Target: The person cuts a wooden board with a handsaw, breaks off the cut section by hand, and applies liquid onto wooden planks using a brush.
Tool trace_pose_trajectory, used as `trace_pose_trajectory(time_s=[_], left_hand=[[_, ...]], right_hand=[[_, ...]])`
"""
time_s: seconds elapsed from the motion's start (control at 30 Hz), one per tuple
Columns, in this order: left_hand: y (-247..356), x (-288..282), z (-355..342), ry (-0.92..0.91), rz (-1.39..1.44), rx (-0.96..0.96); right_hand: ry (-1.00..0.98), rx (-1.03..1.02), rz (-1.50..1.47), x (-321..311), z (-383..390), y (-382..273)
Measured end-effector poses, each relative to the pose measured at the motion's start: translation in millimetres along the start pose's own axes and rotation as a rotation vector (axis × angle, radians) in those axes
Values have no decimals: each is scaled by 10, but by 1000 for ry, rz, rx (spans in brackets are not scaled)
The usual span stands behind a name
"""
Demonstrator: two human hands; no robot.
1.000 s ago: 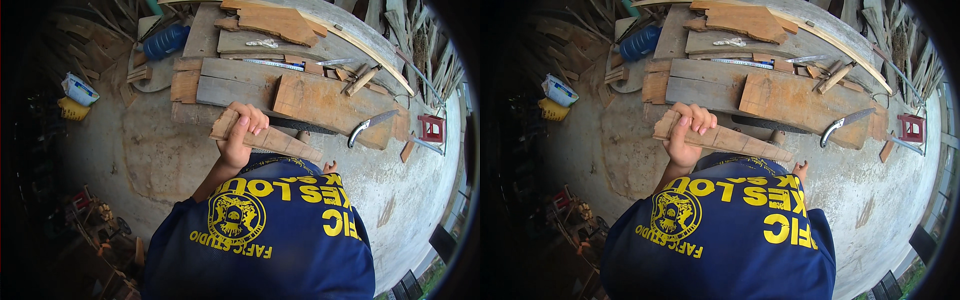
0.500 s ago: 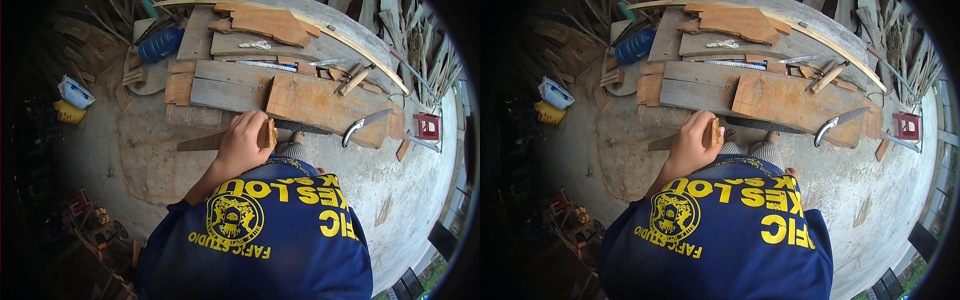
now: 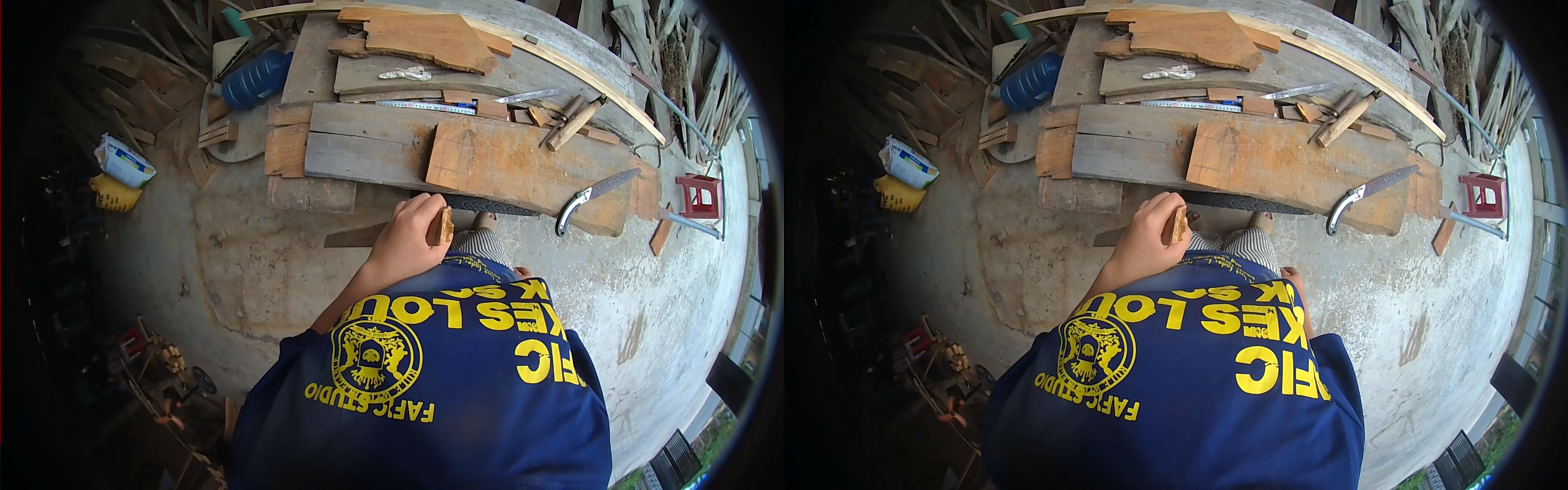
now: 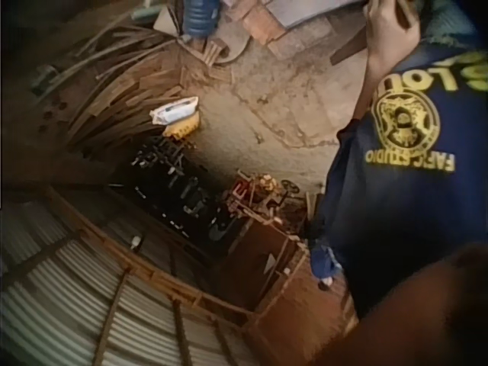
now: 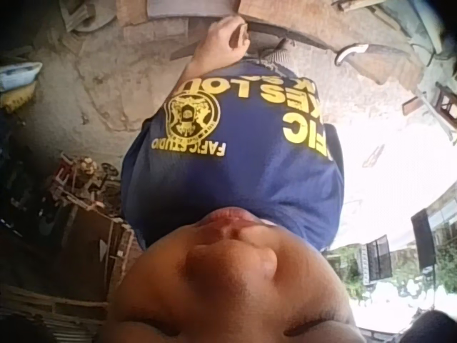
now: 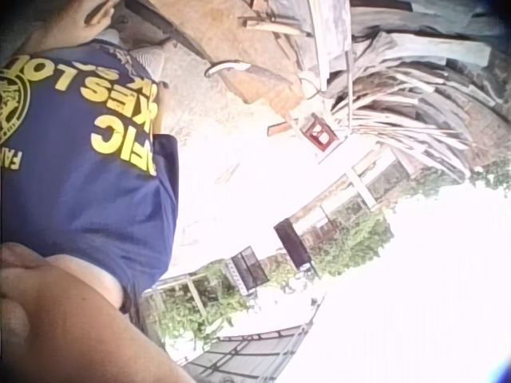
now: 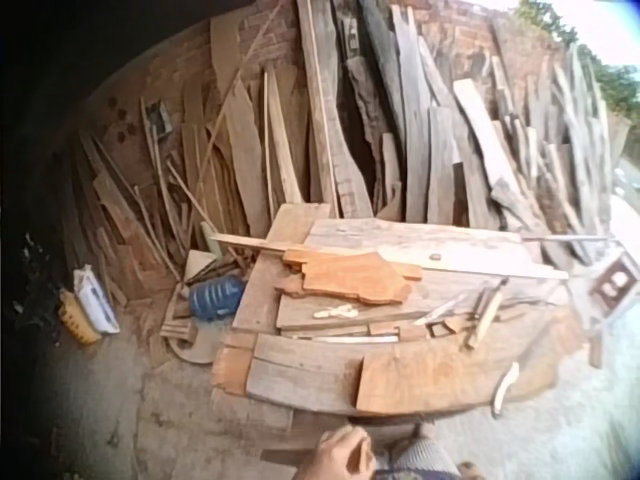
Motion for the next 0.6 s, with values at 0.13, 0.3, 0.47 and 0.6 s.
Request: trace_pose_trajectory(time_s=[0.13,0.3,0.47,0.6], left_hand=[[-183,179,-6,-109,93,-237],[-835,450,308,-495,-377,-774],[-1293,507,258,-490,-777,-824],[-904,656,-86,-360,-861,-452]], right_hand=[[-5,-21,-47,31,-35,50],[14,-29,-12,8,-113,97],[32,-65,-157,99,-257,404],[41,2,-164,98,-165,321]])
Point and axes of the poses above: each hand's wrist, its own z-axis away from the middle knuckle, its own x-axis out of the palm, y = z × x, the point moved 10 cm from there along -z, towards the middle knuckle
